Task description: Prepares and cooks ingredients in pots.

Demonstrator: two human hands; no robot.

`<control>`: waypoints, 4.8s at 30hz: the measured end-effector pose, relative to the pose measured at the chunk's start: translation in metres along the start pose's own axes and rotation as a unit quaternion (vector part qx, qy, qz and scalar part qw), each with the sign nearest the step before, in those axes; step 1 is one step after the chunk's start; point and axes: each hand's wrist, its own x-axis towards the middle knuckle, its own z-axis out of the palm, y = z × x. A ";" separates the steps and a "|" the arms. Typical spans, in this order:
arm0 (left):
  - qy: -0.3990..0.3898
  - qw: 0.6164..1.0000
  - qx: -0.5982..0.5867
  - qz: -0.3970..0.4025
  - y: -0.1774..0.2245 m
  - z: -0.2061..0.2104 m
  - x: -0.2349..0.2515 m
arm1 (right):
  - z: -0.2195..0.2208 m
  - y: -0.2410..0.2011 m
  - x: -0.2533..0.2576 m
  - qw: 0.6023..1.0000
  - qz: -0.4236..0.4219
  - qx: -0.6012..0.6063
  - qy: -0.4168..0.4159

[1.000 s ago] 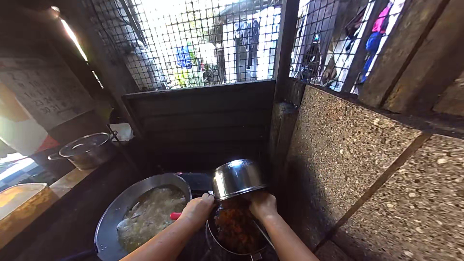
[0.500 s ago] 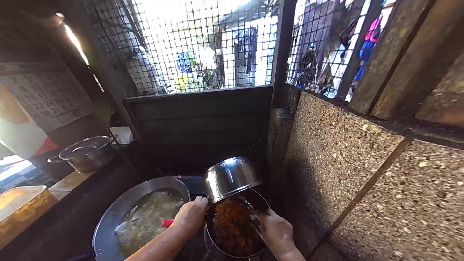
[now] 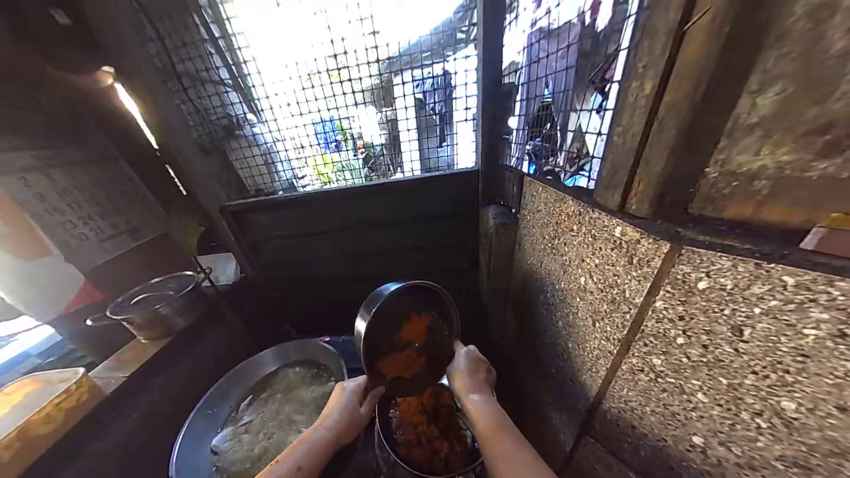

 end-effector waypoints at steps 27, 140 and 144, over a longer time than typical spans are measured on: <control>0.074 0.988 -0.082 0.111 -0.038 0.020 0.008 | -0.043 -0.049 -0.017 0.969 -0.236 -0.058 -0.047; 0.159 0.975 -0.022 -0.153 0.014 0.006 -0.042 | 0.016 0.093 -0.051 0.992 -0.119 0.011 -0.051; 0.148 0.971 -0.047 -0.182 0.016 0.009 -0.056 | 0.009 0.090 -0.070 0.970 -0.182 0.129 0.098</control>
